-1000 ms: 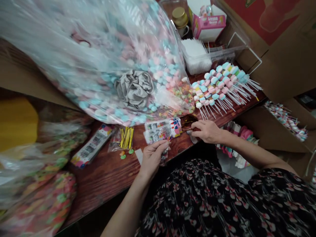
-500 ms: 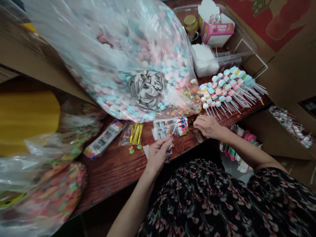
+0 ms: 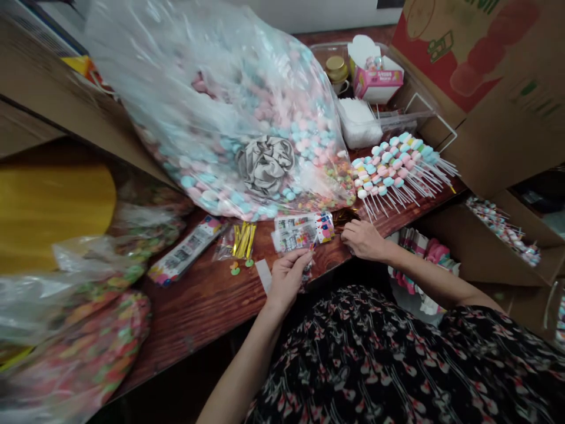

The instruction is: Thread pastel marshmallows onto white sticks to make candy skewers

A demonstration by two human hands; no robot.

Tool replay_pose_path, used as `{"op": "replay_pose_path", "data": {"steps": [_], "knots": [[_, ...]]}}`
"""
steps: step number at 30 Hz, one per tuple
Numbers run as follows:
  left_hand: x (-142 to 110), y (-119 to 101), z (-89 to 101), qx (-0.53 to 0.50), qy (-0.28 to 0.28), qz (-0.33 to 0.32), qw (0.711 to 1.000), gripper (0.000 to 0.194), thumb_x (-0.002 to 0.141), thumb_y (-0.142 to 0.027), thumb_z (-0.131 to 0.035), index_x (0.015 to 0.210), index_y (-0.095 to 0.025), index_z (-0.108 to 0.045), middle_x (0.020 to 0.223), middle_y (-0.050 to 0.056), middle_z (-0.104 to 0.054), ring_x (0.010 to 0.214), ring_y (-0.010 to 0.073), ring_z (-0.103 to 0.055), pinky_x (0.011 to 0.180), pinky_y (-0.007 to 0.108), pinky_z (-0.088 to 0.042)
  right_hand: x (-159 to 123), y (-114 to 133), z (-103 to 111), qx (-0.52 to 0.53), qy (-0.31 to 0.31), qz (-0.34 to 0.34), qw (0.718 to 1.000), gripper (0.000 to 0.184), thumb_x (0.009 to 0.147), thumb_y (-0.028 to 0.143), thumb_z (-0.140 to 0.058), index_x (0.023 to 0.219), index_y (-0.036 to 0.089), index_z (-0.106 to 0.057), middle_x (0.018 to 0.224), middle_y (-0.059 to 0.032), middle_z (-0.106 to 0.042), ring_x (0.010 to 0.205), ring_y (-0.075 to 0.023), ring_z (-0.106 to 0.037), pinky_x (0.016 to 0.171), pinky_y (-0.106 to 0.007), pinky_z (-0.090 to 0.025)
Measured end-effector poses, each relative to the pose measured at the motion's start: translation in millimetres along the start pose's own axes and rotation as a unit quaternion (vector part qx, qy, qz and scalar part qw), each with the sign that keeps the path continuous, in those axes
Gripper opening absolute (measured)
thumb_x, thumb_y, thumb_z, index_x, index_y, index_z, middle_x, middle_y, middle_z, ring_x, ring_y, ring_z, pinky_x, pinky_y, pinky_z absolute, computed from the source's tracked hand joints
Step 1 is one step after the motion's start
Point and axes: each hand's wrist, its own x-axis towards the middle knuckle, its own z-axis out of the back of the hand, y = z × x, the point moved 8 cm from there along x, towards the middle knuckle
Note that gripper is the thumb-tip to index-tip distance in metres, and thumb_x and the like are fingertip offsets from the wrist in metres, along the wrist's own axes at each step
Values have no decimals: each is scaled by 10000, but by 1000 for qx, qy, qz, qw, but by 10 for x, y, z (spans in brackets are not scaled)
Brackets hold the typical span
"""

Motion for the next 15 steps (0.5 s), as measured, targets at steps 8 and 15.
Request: {"op": "replay_pose_path", "data": {"steps": [8,15], "knots": [[-116,-219,-226,-95,72,38,992,335,615,-369,-815,817,-130,-695,638,12,-692,425,84,-557,380,170,-384,172,-205,588,363,-216,-111,900,129,931,240,-459,871,184,-558,662,37,-562,597,-104,-530,617,-222,-422],[-87,-579,-303,-115,100,-11,988,344,579,-315,-846,830,-121,-712,686,23,-716,463,97,-580,411,201,-460,322,614,705,139,-210,102,962,168,873,130,-503,830,169,-660,749,-41,-667,716,-139,-604,673,-243,-444]]}}
